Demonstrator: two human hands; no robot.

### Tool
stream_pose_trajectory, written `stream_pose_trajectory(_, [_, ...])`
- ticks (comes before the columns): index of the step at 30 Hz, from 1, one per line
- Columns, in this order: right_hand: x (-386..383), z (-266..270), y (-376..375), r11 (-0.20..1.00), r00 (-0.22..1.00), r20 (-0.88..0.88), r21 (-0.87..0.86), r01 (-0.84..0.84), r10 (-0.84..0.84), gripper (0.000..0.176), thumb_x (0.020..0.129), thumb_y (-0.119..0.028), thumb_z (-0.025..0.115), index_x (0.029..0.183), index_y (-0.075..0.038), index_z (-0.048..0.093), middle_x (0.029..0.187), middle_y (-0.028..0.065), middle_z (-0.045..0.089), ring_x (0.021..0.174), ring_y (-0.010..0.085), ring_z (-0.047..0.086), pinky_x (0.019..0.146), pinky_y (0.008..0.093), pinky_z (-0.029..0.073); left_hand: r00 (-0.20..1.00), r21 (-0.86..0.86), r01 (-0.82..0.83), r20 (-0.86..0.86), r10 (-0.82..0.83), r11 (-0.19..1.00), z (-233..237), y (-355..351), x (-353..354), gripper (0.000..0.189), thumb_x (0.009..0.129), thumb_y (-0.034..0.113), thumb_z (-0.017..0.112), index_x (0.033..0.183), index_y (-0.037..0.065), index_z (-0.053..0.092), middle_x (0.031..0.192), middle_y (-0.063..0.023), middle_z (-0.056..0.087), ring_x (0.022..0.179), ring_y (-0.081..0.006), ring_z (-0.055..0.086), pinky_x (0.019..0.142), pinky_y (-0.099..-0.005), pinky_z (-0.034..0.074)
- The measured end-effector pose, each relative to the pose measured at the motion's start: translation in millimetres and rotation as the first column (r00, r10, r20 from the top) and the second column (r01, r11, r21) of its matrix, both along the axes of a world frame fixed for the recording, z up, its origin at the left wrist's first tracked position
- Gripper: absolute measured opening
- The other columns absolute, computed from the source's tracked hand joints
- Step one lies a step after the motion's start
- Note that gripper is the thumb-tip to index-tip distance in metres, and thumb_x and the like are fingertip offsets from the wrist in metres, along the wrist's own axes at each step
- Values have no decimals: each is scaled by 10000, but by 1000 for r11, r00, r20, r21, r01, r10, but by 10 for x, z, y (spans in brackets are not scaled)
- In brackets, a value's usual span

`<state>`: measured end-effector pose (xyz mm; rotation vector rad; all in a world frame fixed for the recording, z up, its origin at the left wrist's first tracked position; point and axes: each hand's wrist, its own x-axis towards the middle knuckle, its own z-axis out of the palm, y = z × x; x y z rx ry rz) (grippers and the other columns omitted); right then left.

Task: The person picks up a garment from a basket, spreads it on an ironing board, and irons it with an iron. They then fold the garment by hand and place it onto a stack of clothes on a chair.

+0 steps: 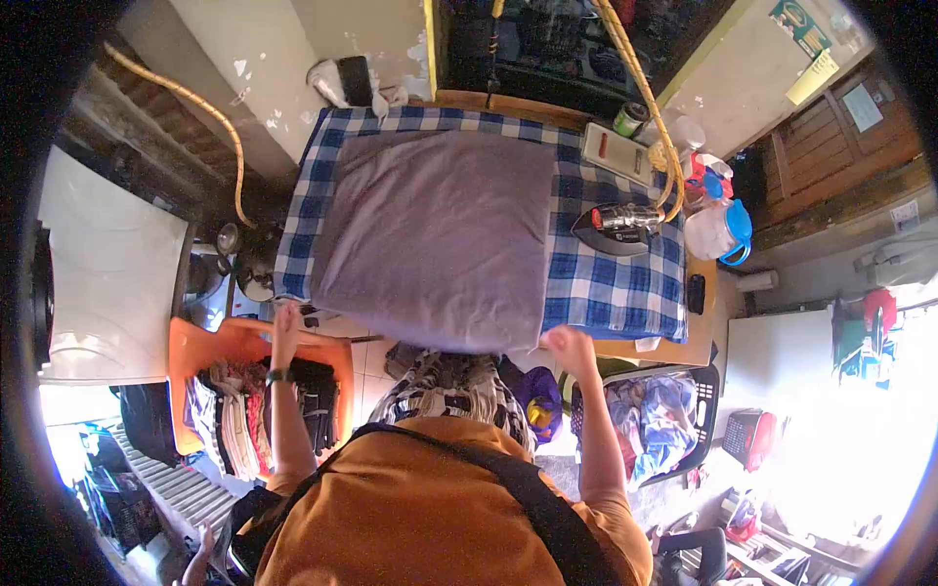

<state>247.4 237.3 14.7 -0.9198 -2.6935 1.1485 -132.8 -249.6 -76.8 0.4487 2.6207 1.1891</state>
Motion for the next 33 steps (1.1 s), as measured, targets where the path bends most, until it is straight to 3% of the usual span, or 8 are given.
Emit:
stream_pose_trajectory(3, [-329, -630, 85, 893, 941, -32, 307, 329, -336, 440, 812, -423, 646, 747, 8, 587, 742, 111, 620, 697, 286, 590, 674, 412, 482, 916, -183, -118, -400, 36, 976, -84, 689, -211, 560, 879, 489, 516, 1099, -25, 542, 1176, -193, 501, 1129, -335, 442, 896, -481, 375])
stream_pose_trajectory(9, [-746, -831, -102, 799, 891, 91, 488, 350, -446, 550, 751, -537, 657, 816, 0, 558, 822, 159, 568, 851, 384, 528, 734, 491, 435, 931, -468, -252, -356, 80, 847, 80, 1313, -370, 638, 795, 594, 562, 926, -30, 586, 1054, -210, 543, 996, -436, 494, 764, -531, 402])
stream_pose_trajectory(14, [-314, -653, -79, 859, 858, -277, -416, 298, -432, 324, 788, -296, 712, 816, -17, 550, 691, 18, 532, 642, 131, 503, 637, 275, 429, 966, 20, -19, -256, 24, 1000, 359, 1006, -332, 523, 852, 472, 565, 878, -50, 534, 769, -272, 593, 764, -454, 575, 633, -477, 450])
stream_pose_trajectory(17, [82, -869, -251, 876, 908, -4, -264, 404, -420, 267, 795, -228, 716, 825, -26, 543, 718, 1, 518, 692, 72, 454, 629, 239, 408, 976, -52, -79, -207, 67, 996, 221, 805, -111, 467, 855, 417, 586, 965, -32, 518, 814, -237, 600, 786, -434, 577, 646, -474, 445])
stream_pose_trajectory(19, [218, -1148, -362, 900, 900, -5, 36, 435, -435, 337, 748, -317, 735, 867, -62, 549, 642, 91, 519, 615, 245, 542, 635, 342, 455, 978, -114, -148, -162, 129, 982, 177, 780, -107, 437, 856, 382, 595, 1017, -15, 510, 846, -213, 602, 806, -417, 576, 668, -469, 441])
stream_pose_trajectory(21, [79, -954, -459, 880, 879, -30, -15, 475, -475, 402, 747, -376, 710, 950, -73, 538, 725, 121, 552, 725, 295, 563, 703, 395, 453, 793, -147, -165, -608, 42, 975, 307, 949, -268, 362, 861, 314, 591, 1088, 44, 506, 919, -162, 578, 879, -362, 547, 746, -449, 420])
stream_pose_trajectory(23, [-276, -685, -409, 676, 900, -122, 620, 399, -419, 434, 753, -382, 685, 1014, -74, 525, 876, 153, 573, 872, 344, 537, 791, 460, 415, 776, -70, -26, -631, -24, 997, 359, 1233, -537, 255, 887, 234, 545, 1074, 62, 524, 949, -143, 559, 920, -335, 511, 805, -433, 397])
stream_pose_trajectory(33, [-1596, -391, 290, 807, 909, -353, 457, 375, -222, 171, 835, -183, 607, 929, -47, 565, 903, 125, 594, 894, 326, 539, 802, 416, 412, 953, -250, -148, -295, 70, 957, 56, 2499, -1761, 366, 874, 397, 517, 823, 63, 659, 830, -142, 646, 829, -355, 592, 729, -453, 463])
